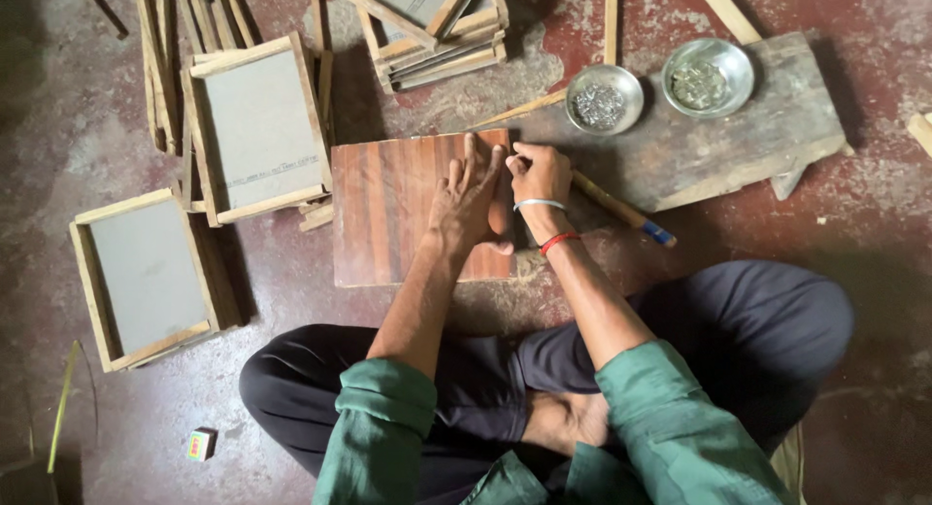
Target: The person sits on the floor and assembles wooden frames by attaching thin wooden strips to a rectangular board using a hammer and nails. They repeatedly position the strips, hammer nails to secure them, and flip the board to work on different sides.
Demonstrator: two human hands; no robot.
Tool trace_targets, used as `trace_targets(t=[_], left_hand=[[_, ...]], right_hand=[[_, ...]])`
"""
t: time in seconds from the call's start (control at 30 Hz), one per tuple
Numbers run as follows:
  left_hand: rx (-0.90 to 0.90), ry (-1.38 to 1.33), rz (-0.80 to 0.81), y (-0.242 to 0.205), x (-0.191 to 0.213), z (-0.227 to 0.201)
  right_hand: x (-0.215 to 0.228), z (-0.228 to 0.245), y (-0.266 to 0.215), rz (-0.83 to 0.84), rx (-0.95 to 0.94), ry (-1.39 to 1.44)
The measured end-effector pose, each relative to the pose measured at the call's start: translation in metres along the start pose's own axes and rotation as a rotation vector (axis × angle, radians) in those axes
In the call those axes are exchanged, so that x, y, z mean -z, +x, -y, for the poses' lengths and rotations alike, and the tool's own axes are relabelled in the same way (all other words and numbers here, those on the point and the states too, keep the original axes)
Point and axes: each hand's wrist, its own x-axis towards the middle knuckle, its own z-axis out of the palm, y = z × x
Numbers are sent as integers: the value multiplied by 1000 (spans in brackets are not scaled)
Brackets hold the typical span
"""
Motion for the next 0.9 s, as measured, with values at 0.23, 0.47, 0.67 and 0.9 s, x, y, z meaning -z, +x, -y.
trace_targets(t=[0.23, 0.47, 0.67, 0.9], left_hand=[[-13, -15, -5, 5, -4, 4], [-1, -28, 23, 4, -4, 3], [-10, -7, 13, 4, -1, 2], [27, 33, 94, 3, 4, -4]], right_hand=[[-12, -13, 9, 57, -107, -6], [-10, -7, 9, 62, -114, -11], [-9, -15, 12, 75, -93, -26], [0, -37, 27, 211, 73, 27]])
